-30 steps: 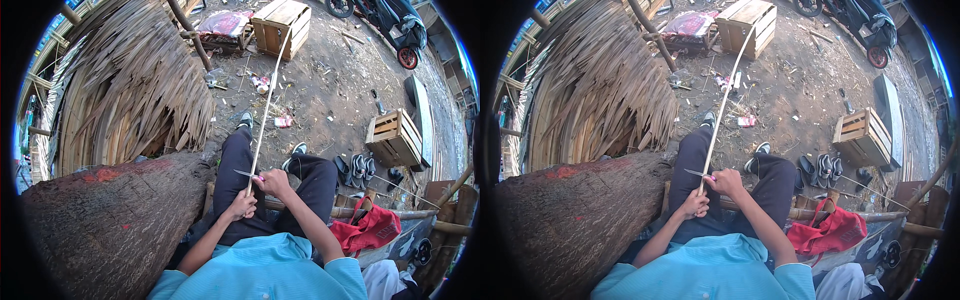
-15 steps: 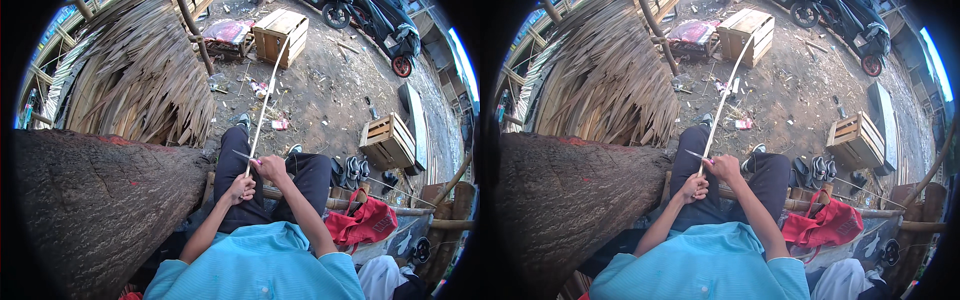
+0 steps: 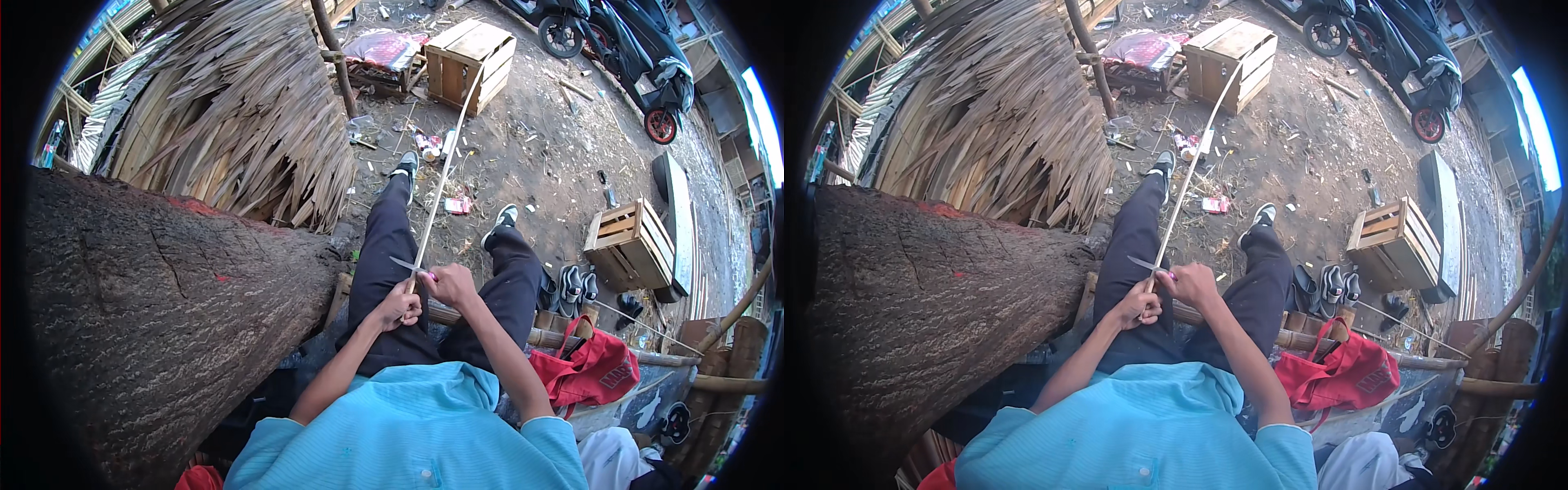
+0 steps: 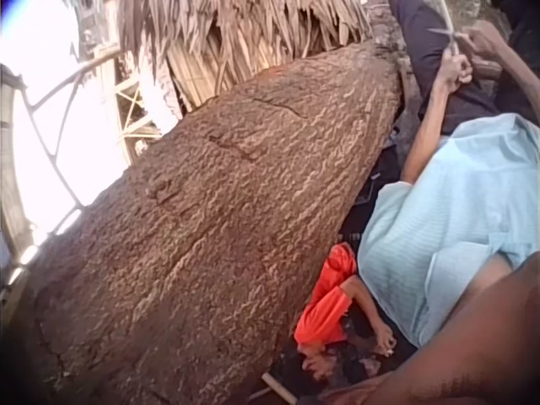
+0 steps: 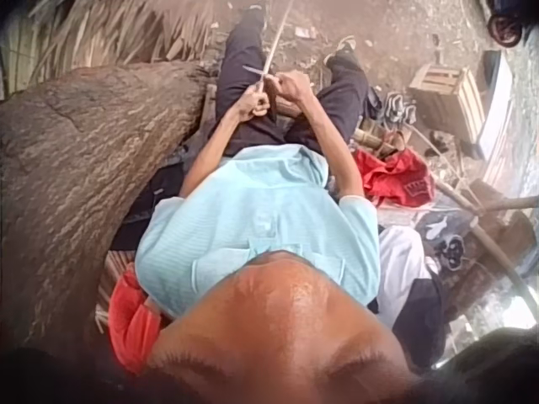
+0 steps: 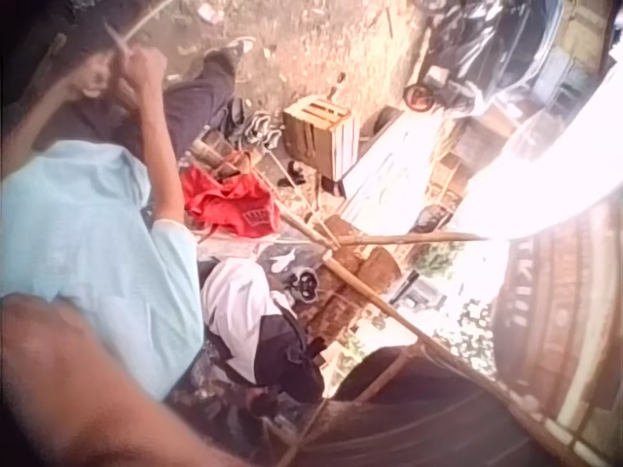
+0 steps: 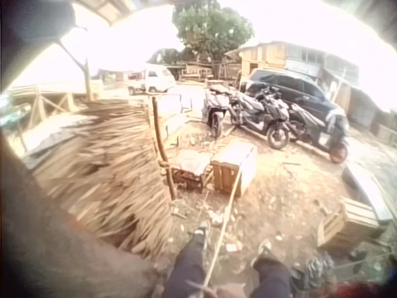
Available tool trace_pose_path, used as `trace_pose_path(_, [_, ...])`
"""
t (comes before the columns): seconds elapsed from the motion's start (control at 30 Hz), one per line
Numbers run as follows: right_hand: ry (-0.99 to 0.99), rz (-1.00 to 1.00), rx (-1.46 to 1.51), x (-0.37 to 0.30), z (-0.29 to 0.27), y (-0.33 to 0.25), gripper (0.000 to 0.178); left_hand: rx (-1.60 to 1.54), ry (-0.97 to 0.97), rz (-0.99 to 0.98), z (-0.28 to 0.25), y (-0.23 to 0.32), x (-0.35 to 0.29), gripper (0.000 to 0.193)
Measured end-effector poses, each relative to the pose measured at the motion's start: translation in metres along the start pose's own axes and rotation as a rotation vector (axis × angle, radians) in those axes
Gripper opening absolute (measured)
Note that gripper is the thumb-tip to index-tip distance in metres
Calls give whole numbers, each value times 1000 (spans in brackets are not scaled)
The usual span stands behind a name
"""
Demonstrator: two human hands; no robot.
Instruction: The person uses a small knife to shave thin layers of wood from a long, narrow wooden strip while sitting outdoors.
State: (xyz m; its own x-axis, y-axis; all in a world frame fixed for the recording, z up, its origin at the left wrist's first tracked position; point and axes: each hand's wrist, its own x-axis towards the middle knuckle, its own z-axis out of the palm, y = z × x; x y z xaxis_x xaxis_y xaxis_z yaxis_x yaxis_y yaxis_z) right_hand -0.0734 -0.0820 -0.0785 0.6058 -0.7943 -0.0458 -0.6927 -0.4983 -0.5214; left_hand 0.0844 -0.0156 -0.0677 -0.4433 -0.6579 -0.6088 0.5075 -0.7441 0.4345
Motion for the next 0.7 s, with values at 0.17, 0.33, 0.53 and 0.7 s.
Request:
trace_pose_path(0.17, [217, 493, -45, 27, -8, 57, 57, 14, -7, -5, 1, -2, 4, 28])
trace_pose_path(0.33, [-170, 425, -117, 6, 18, 49, 58, 15, 10, 8, 0, -9, 8, 26])
trace_pose_path(0.53, [150, 685, 126, -17, 34, 50, 56, 83, -29, 35, -1, -9, 11, 22])
trace_pose_path(0.7, [382, 507, 509, -23, 35, 61, 43, -99, -54, 20, -3, -6, 11, 14])
